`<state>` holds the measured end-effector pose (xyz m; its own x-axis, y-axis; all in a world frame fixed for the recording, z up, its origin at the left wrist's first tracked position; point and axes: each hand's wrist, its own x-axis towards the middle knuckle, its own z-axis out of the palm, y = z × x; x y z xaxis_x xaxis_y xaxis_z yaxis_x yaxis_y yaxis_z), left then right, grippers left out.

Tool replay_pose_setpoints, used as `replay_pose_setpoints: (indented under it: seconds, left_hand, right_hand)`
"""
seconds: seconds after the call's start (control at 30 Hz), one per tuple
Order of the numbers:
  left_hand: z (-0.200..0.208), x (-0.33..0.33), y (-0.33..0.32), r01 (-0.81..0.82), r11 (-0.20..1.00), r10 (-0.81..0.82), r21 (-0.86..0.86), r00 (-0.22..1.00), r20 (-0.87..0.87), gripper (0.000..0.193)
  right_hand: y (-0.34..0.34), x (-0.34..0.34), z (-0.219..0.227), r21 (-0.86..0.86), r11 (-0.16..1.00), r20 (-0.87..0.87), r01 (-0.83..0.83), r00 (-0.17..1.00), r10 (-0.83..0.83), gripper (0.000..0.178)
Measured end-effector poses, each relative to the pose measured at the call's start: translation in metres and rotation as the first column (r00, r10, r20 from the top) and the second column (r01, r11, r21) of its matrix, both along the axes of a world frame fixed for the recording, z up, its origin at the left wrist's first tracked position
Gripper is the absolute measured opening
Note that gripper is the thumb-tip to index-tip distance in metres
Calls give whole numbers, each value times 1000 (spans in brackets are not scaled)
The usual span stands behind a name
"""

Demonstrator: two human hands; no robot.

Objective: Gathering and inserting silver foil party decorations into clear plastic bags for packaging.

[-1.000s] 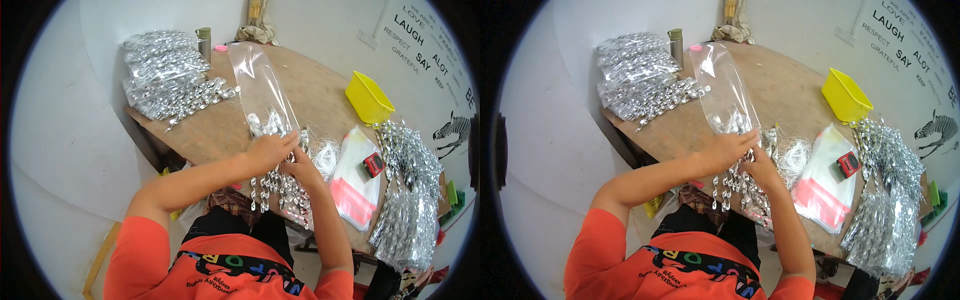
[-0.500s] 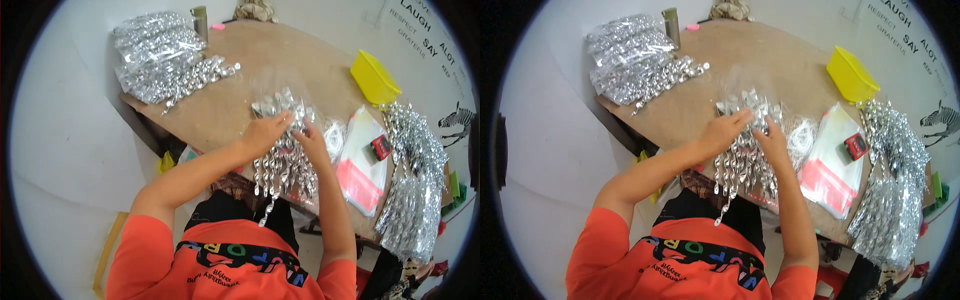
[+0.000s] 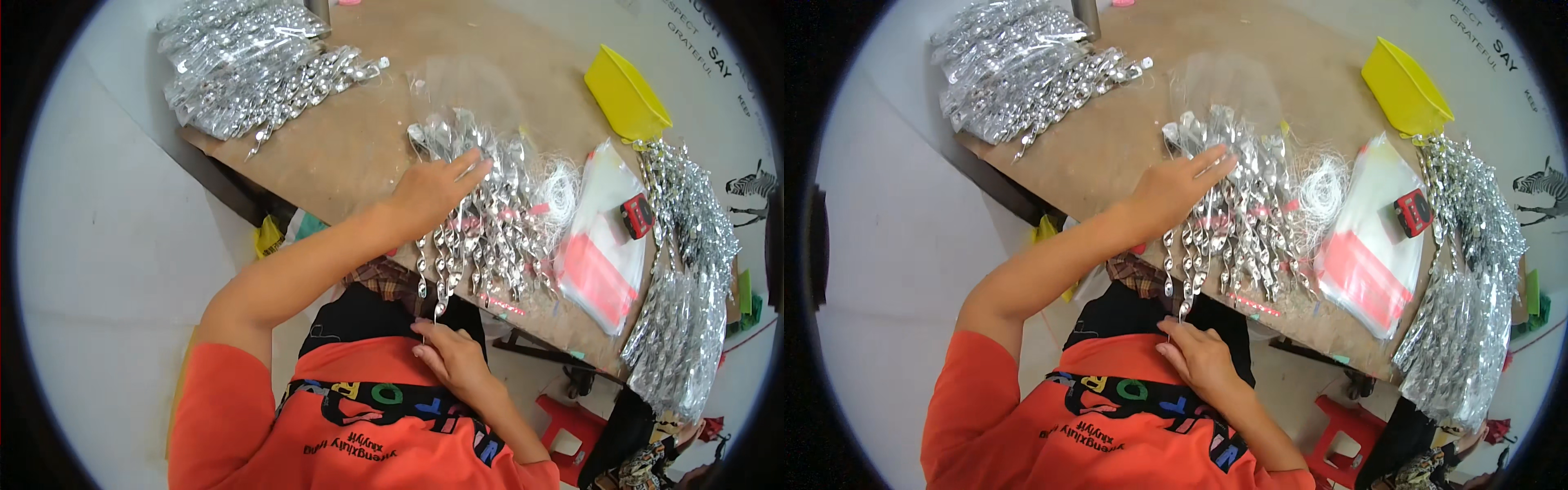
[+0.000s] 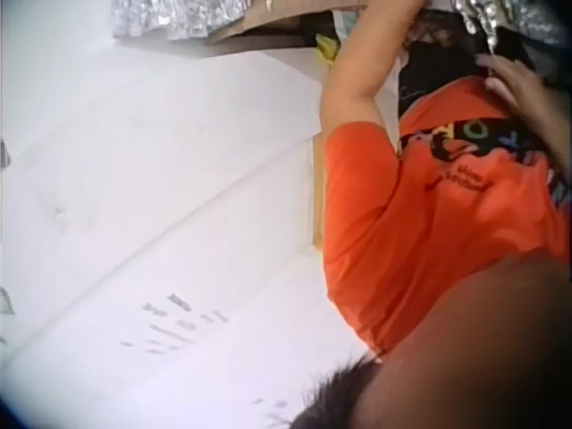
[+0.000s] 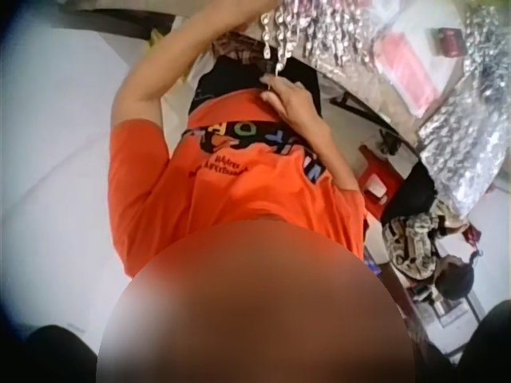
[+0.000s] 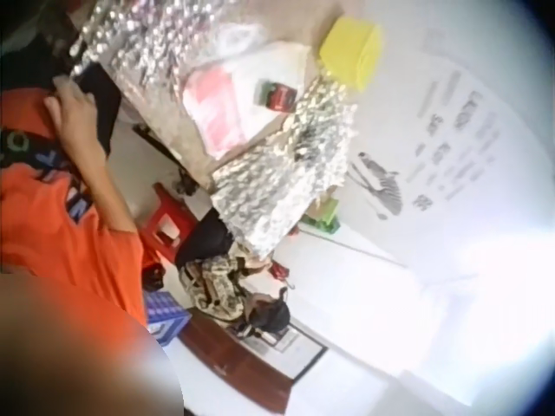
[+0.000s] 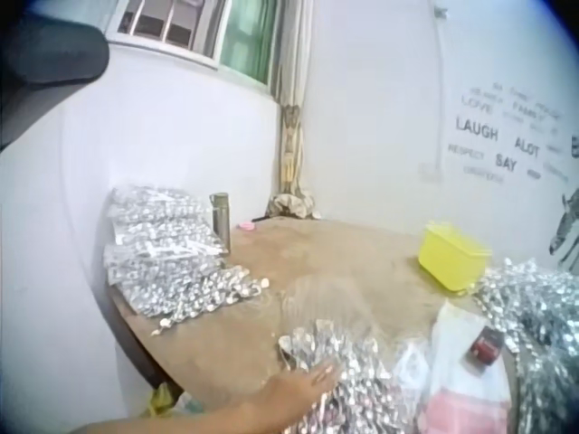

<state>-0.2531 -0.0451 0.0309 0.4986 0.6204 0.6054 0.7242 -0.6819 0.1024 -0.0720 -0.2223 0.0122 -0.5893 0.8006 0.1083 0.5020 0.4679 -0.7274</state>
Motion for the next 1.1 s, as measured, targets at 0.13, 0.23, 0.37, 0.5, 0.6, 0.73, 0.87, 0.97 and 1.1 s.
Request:
replay_pose_setpoints:
  seconds: [0.13, 0.23, 0.37, 0.5, 0.6, 0.73, 0.87, 0.97, 1.1]
  left_hand:
    - [2, -1, 1, -31, 999, 31, -25, 999, 17, 66]
    - [15, 3, 0, -19, 1000, 20, -13, 998, 59, 59]
    - [11, 8, 8, -41, 999, 41, -2, 986, 162, 54]
    - [15, -7, 21, -108, 991, 125, -82, 964, 235, 55]
    - [23, -18, 19, -161, 970, 199, -180, 955, 219, 57]
    - [29, -12, 6, 15, 996, 6, -89, 974, 226, 59]
    - [34, 6, -11, 142, 981, -112, -132, 971, 212, 58]
    - [31, 4, -9, 140, 984, -109, -113, 963, 245, 54]
    - [26, -18, 13, 4, 1000, -4, 2, 958, 287, 52]
  right_hand:
    - [11, 19, 35, -197, 964, -124, 180, 971, -207, 33]
    - [36, 38, 59, 1, 956, -103, 293, 951, -292, 20]
    - [74, 34, 72, 249, 935, -106, 254, 966, -235, 10]
    - [66, 27, 94, 370, 924, 113, 93, 983, -145, 13]
    - [67, 28, 90, 309, 946, 64, 98, 990, -123, 14]
    - [96, 19, 74, 526, 846, 73, 87, 987, -146, 15]
    - [146, 8, 51, 666, 744, 154, 52, 966, -206, 16]
    - [154, -7, 44, 680, 727, 170, 100, 942, -289, 22]
    - [128, -11, 60, 743, 646, 83, 173, 934, -346, 27]
